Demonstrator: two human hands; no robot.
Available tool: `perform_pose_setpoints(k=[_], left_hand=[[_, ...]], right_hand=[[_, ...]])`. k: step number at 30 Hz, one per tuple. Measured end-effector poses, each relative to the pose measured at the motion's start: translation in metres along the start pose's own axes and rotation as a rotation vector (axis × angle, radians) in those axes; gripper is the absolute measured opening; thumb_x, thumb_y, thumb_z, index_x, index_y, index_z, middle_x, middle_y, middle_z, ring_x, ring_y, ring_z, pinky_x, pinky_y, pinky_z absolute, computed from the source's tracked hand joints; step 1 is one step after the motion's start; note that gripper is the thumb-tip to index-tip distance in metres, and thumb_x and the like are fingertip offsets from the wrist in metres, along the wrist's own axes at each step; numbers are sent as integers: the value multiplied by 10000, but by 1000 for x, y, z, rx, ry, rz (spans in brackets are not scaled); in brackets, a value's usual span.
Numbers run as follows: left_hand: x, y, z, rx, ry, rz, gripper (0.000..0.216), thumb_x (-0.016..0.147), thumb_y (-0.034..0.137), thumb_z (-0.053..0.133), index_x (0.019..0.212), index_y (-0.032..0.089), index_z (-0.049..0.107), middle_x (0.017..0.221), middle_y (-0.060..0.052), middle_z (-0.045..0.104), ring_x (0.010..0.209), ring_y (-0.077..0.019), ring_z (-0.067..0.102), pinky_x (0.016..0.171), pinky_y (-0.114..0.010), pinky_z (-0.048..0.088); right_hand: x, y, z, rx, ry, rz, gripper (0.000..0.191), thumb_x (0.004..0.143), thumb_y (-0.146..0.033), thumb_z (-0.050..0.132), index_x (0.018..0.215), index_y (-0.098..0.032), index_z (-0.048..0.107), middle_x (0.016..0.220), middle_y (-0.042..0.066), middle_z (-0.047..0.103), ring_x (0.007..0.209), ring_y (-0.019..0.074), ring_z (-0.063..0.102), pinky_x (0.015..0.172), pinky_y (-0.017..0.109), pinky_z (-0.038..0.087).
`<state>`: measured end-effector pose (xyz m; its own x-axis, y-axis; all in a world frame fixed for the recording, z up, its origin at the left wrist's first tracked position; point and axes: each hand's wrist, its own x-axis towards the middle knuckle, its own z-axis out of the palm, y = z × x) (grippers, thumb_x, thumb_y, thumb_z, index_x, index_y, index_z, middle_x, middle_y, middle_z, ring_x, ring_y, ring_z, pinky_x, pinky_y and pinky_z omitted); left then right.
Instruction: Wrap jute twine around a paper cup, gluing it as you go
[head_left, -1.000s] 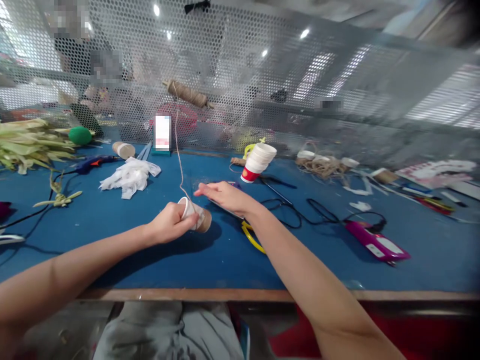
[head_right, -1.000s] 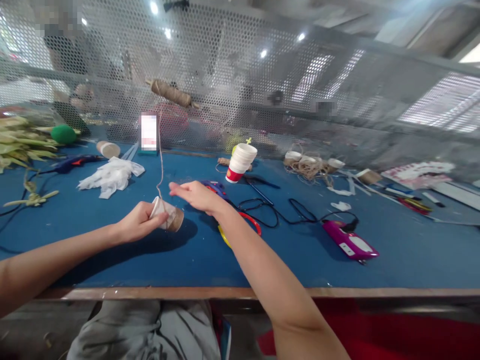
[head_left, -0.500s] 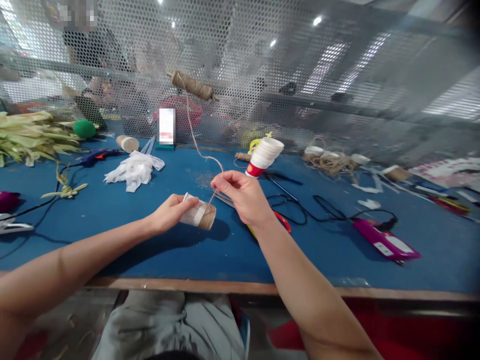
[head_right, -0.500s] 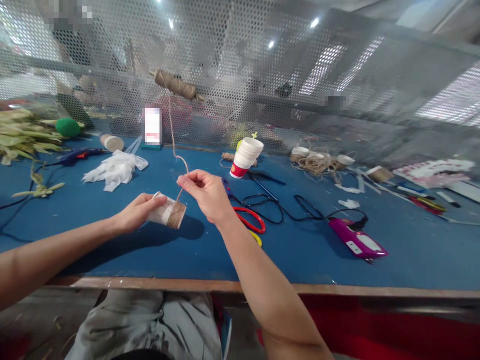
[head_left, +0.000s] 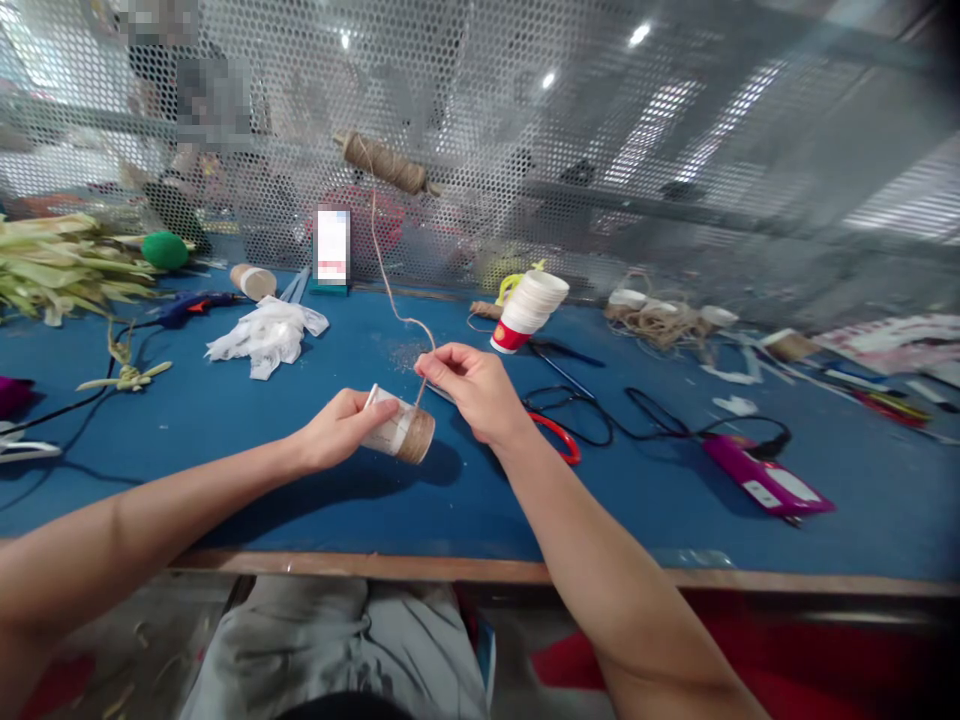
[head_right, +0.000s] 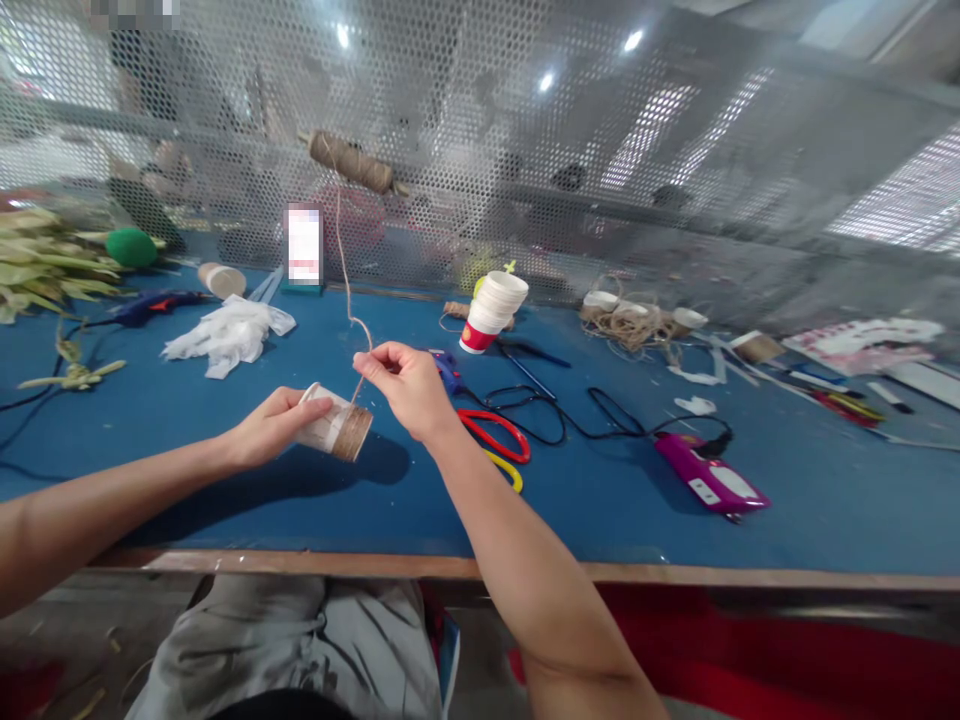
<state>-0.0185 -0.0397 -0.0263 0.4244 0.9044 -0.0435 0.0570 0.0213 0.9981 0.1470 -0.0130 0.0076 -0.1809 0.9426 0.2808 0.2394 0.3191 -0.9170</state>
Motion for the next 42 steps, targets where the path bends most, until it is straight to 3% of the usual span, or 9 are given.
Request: perform_pose_setpoints(k=[12,20,34,42], left_hand=[[-5,-1,-1,69,3,96,454,701,516,471,744,86,607,595,-11,522,548,-95,438,550,-223,380],[-8,-4,-5,234,-9,238,433,768,486,391,589,107,502,523,19,376,494,-71,301,462,-203,289],[-13,2,-3,397,28,440,376,815,368,346,508,153,372,503,31,310,479,-72,236,447,-210,263],[-14,3,-4,466,53,471,392,812,370,345,479,163,346,494,31,320,472,-77,245,468,-224,276]], right_hand=[[-2,1,2,-51,-46,27,215,686,-379,590,659,-165,581,642,3,580,589,101,481,619,258,398],[-2,4,4,-27,-91,41,224,683,-380,595,652,-159,575,636,4,581,581,96,479,609,249,395],[-4,-1,6,-20,-153,78,217,688,-369,583,628,-160,582,617,-8,586,563,88,490,591,235,385],[-5,1,7,-11,-188,100,229,685,-385,584,641,-160,579,622,-8,582,552,87,475,569,230,372]])
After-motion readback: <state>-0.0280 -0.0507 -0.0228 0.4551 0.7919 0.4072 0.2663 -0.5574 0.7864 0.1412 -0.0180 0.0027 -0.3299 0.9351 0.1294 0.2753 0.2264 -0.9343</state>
